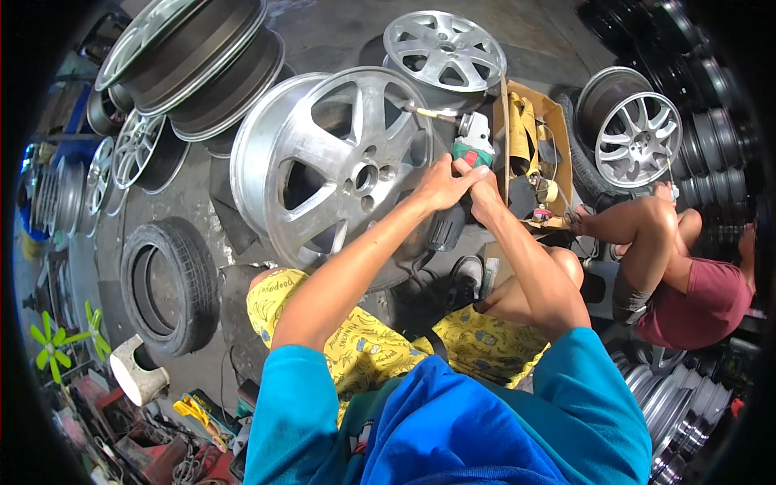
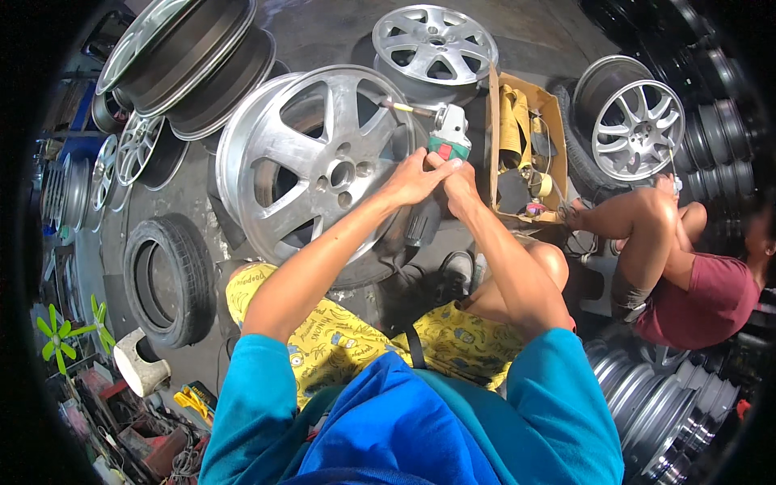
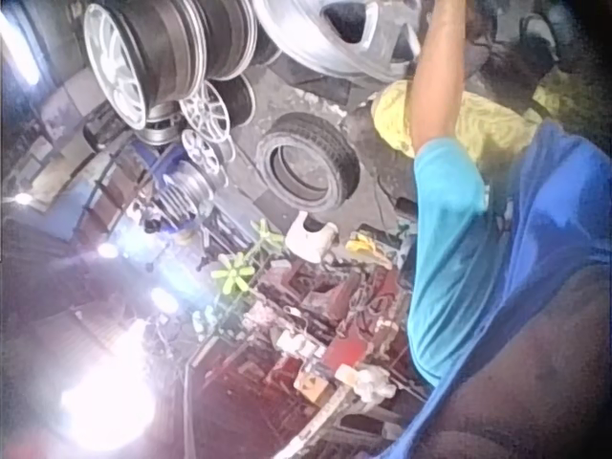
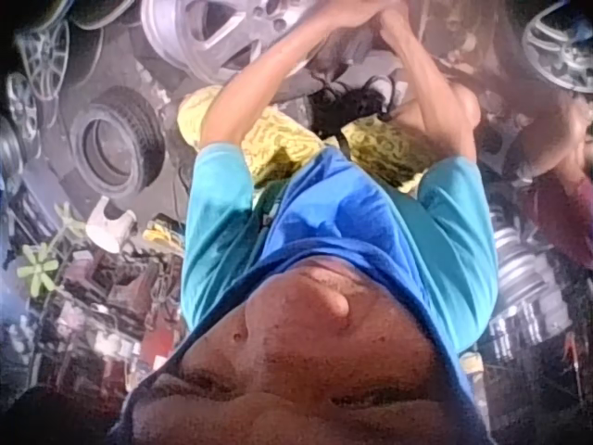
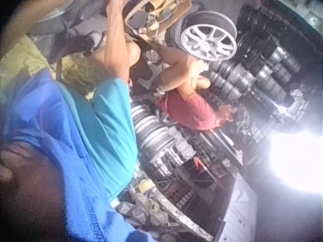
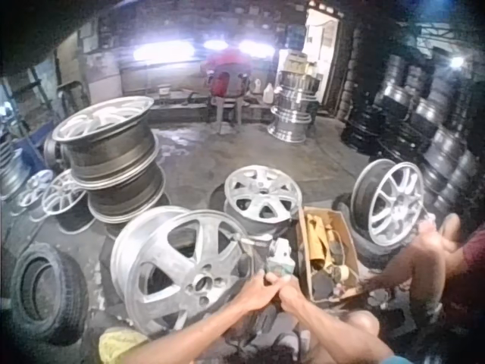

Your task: The person uses a handheld rotary tool to grind and polish the inner recesses and holes of a car wheel rim, rotating the wheel by hand to grind different areas.

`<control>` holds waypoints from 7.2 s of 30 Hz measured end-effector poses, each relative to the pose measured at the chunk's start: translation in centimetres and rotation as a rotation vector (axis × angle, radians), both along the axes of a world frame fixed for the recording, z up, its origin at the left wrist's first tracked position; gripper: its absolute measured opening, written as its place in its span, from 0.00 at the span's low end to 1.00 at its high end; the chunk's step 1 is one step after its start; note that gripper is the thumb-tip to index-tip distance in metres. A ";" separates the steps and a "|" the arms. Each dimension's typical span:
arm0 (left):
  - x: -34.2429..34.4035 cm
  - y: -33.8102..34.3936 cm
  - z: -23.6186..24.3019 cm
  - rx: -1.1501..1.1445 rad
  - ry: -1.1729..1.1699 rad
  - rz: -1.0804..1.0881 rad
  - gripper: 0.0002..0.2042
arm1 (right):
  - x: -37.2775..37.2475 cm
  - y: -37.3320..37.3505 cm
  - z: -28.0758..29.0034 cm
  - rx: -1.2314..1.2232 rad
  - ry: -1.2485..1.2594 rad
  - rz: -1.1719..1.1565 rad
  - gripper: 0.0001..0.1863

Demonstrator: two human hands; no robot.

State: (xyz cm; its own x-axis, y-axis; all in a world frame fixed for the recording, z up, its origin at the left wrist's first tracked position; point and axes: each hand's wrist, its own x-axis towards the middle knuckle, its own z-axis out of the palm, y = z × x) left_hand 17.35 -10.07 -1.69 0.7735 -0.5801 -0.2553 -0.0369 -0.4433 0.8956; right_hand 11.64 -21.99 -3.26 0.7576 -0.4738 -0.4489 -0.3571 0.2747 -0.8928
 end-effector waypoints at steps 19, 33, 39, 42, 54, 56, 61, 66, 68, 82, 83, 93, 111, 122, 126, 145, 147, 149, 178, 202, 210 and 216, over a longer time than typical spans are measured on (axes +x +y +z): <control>-5.6 2.3 1.4 0.084 -0.004 0.100 0.46 | -4.0 2.6 -0.2 0.349 -0.039 0.064 0.09; -3.4 2.5 1.4 -0.064 0.042 0.114 0.39 | -2.2 2.7 0.9 -0.189 -0.003 0.045 0.16; -5.8 2.9 1.3 -0.078 0.030 0.217 0.34 | -3.7 2.3 0.0 -0.267 -0.034 0.161 0.21; -3.9 2.7 1.0 -0.202 0.040 0.138 0.35 | -2.3 2.8 -0.3 -0.209 -0.109 0.056 0.18; -6.3 4.0 1.1 -0.091 -0.021 0.194 0.32 | -4.5 4.4 -0.9 -0.136 -0.067 0.101 0.15; -6.9 4.3 1.5 -0.065 -0.061 0.205 0.32 | -5.1 4.5 -0.5 -0.058 -0.064 0.104 0.16; -7.7 4.4 1.9 -0.032 -0.057 0.195 0.31 | -6.0 5.2 0.5 -0.028 -0.051 0.075 0.15; -8.9 4.2 1.6 -0.048 -0.106 0.127 0.32 | -7.7 5.5 1.0 -0.027 -0.128 0.022 0.14; -8.7 3.8 2.0 -0.022 -0.128 0.111 0.32 | -7.6 4.7 0.1 0.032 -0.126 0.052 0.14; -3.2 2.6 -0.1 -0.090 -0.079 0.127 0.31 | -2.2 3.1 -1.5 -0.119 -0.158 0.067 0.16; -2.6 2.3 0.1 -0.093 -0.078 0.128 0.31 | -1.6 2.5 -1.9 -0.173 -0.129 0.070 0.16; -7.2 2.8 0.7 -0.080 -0.102 0.258 0.32 | -4.4 2.9 -0.8 -0.094 -0.108 0.134 0.17; -1.3 1.0 0.1 -0.058 -0.049 0.016 0.43 | -0.8 1.1 0.1 -0.140 -0.092 0.023 0.15; -0.7 0.9 -1.0 -0.168 -0.070 0.120 0.36 | 0.6 1.3 1.2 -0.355 -0.051 0.043 0.25; -0.2 1.0 -0.1 -0.192 0.002 0.037 0.40 | 0.6 1.2 -0.3 -0.340 -0.040 -0.054 0.24; -5.8 2.7 1.9 0.187 -0.123 0.012 0.47 | -4.8 2.2 -2.9 0.395 -0.057 0.143 0.11; -6.4 2.9 2.2 0.165 -0.146 0.014 0.46 | -4.6 2.3 -3.3 0.353 -0.064 0.109 0.10; -6.2 3.2 2.3 0.146 -0.169 0.023 0.44 | -4.9 2.0 -2.7 0.156 0.062 0.034 0.11; -12.0 26.2 -7.0 0.020 0.298 0.319 0.21 | -2.2 2.9 9.2 -0.064 -0.379 0.031 0.13; -4.3 24.6 14.2 0.657 0.464 -0.233 0.29 | -4.3 3.1 3.7 -0.236 -0.147 0.117 0.19; -3.2 19.4 12.5 0.416 0.135 -0.431 0.28 | -3.8 5.9 4.5 -0.311 -0.085 0.138 0.22; -3.0 13.3 9.0 0.132 0.131 -0.252 0.25 | -2.1 5.8 2.9 -0.318 -0.092 0.182 0.24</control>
